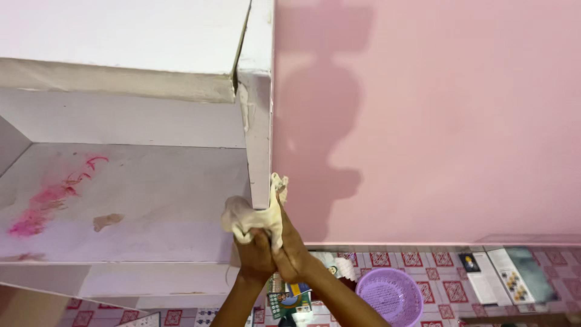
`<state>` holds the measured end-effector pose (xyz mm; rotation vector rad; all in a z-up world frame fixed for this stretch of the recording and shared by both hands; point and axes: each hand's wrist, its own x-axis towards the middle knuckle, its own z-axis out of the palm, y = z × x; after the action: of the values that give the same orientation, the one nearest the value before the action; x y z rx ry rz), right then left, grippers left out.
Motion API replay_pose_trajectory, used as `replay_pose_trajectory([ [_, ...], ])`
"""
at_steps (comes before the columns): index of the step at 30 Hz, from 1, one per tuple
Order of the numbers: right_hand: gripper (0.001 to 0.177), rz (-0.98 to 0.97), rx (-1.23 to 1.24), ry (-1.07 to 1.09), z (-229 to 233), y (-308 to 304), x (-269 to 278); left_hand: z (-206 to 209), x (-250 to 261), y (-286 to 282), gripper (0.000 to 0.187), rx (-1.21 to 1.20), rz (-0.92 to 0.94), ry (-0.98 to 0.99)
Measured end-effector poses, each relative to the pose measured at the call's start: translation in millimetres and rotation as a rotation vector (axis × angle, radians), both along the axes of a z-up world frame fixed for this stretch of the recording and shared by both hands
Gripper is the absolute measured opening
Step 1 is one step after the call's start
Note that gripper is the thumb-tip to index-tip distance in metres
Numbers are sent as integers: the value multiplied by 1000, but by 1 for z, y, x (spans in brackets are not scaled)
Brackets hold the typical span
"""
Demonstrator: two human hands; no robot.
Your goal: The person wipes a tiled countertop and a white wooden cabinet using a cloth, scrubbing different surfaces and sides.
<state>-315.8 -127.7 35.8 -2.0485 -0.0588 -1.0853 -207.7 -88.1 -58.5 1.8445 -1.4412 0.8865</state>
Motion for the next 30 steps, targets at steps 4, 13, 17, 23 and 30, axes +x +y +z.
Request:
replay_pose_trajectory([
  [4, 84, 116, -35, 20, -19, -22, -4, -70, -10, 13, 42, 207, 19, 123],
  [13, 84, 227, -144, -93, 3, -67, 45, -41, -29, 36, 39, 410, 180, 406],
  [17, 80, 219, -288, -181, 33, -92, 64, 73, -41, 44, 38, 361, 327, 578],
  [23, 75, 64, -475, -358, 62, -142, 96, 205, -55, 9, 36, 381, 583, 877],
  [30, 69, 50, -446, -412, 11, -173, 104, 156, -79, -41, 26, 461, 1116, -715],
])
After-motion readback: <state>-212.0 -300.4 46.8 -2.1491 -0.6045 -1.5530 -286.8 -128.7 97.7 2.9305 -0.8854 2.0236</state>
